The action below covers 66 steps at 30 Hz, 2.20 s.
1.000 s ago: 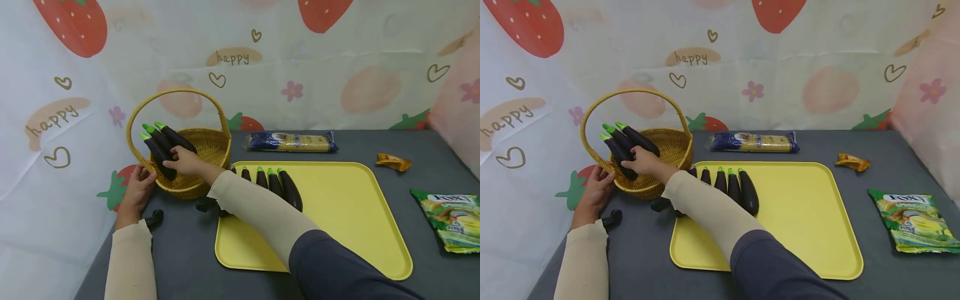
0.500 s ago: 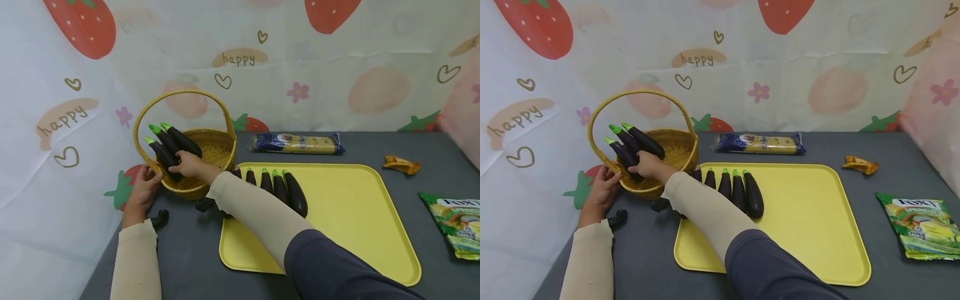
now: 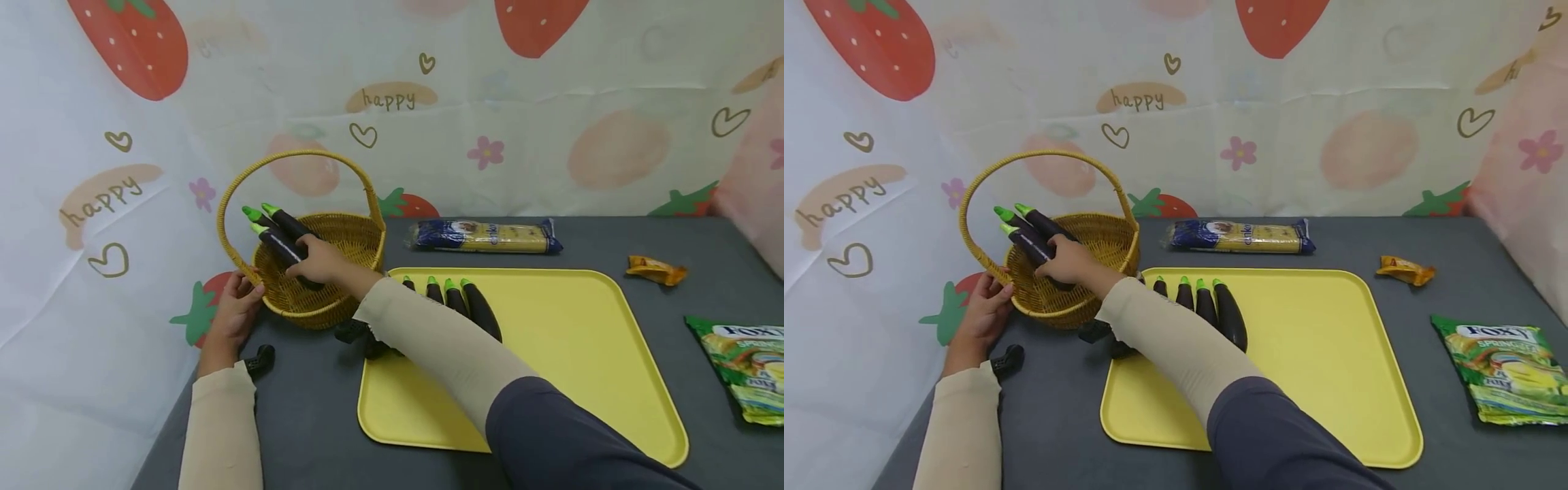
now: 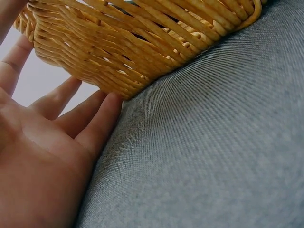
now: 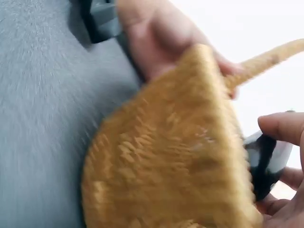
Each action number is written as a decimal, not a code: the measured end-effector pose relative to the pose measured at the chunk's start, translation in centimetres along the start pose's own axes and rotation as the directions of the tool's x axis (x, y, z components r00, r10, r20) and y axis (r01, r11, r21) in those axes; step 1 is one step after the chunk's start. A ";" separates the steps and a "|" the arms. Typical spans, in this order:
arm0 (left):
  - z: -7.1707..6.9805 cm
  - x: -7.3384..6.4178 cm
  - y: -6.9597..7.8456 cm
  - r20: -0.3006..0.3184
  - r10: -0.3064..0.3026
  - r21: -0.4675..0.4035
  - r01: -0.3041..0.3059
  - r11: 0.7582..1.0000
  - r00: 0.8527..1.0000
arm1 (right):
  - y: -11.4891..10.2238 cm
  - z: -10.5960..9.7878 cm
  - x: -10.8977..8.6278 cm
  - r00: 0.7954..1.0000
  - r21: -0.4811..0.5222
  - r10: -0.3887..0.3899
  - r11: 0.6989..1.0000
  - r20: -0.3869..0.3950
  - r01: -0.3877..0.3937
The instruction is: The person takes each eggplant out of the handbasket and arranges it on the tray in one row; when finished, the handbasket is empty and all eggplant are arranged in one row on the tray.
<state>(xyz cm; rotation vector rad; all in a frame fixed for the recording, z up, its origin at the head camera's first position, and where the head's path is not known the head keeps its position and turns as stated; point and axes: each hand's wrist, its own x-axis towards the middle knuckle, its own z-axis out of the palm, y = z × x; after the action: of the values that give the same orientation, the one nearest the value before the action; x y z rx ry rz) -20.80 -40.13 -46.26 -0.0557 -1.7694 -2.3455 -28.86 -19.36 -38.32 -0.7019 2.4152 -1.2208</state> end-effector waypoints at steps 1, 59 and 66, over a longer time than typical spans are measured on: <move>0.0 0.0 -0.1 0.006 0.003 -0.004 -0.003 1.000 1.000 | 0.2 -0.8 -0.4 1.000 0.020 -0.006 1.000 0.005 0.006; 0.4 -0.4 0.2 0.067 0.029 -0.083 -0.024 0.996 0.997 | 19.6 -17.3 -25.3 0.898 0.028 0.409 0.911 -0.161 -0.410; 0.4 -0.4 0.2 0.069 0.021 -0.096 -0.014 0.995 0.997 | 19.4 -16.9 -25.3 0.898 -0.016 0.405 0.910 -0.171 -0.414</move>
<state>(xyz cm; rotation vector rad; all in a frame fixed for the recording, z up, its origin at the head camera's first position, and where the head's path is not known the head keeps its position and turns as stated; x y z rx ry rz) -20.42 -39.76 -46.06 -0.1690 -1.6786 -2.4431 -21.97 15.80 -42.47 -0.0883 2.5581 -1.0750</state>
